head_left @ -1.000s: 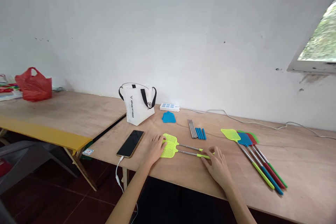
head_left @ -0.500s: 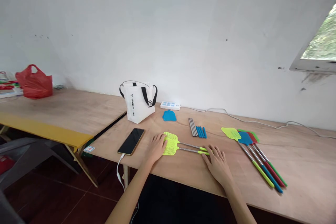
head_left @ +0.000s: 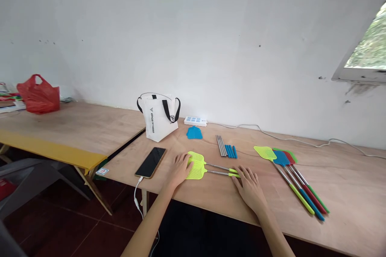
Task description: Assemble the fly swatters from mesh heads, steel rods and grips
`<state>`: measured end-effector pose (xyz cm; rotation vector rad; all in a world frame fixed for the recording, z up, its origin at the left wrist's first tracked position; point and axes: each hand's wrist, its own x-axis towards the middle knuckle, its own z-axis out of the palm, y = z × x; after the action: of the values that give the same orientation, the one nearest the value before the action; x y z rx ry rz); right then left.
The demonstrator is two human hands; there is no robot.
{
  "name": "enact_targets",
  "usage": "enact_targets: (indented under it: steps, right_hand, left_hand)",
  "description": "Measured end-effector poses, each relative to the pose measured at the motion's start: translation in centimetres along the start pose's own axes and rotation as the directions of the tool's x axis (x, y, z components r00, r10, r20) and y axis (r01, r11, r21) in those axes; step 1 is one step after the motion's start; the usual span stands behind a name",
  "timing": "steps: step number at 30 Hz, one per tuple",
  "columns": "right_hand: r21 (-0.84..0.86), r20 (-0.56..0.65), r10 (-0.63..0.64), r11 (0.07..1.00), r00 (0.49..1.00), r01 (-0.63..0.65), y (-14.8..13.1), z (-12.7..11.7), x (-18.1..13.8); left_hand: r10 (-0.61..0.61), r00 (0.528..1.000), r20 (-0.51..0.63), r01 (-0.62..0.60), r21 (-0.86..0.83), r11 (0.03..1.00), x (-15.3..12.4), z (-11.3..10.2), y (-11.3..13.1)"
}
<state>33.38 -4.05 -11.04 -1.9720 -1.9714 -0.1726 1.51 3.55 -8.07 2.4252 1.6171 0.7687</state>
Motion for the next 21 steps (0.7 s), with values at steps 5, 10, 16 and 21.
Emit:
enact_targets:
  steps: [5, 10, 16, 21]
  right_hand:
    - [0.005, -0.045, -0.021, 1.000, 0.999, 0.021, 0.07, 0.19, -0.04]
    - [0.003, -0.062, -0.027, 1.000, 0.998, 0.027, 0.11, 0.31, -0.05]
    - [0.028, -0.084, -0.044, 0.998, 0.995, 0.047, 0.14, 0.29, -0.06]
    - [0.083, -0.120, -0.064, 0.994, 0.991, 0.075, 0.12, 0.05, -0.09]
  left_hand:
    - [0.010, 1.000, 0.003, -0.010, -0.011, 1.000, -0.01, -0.06, -0.01]
    - [0.009, 1.000, -0.016, -0.010, -0.025, 1.000, 0.02, 0.07, -0.09]
    - [0.009, 1.000, -0.012, -0.010, -0.028, 1.000, -0.04, -0.26, 0.14]
    - [0.005, 1.000, 0.007, -0.004, -0.064, 0.998, 0.04, -0.47, 0.29]
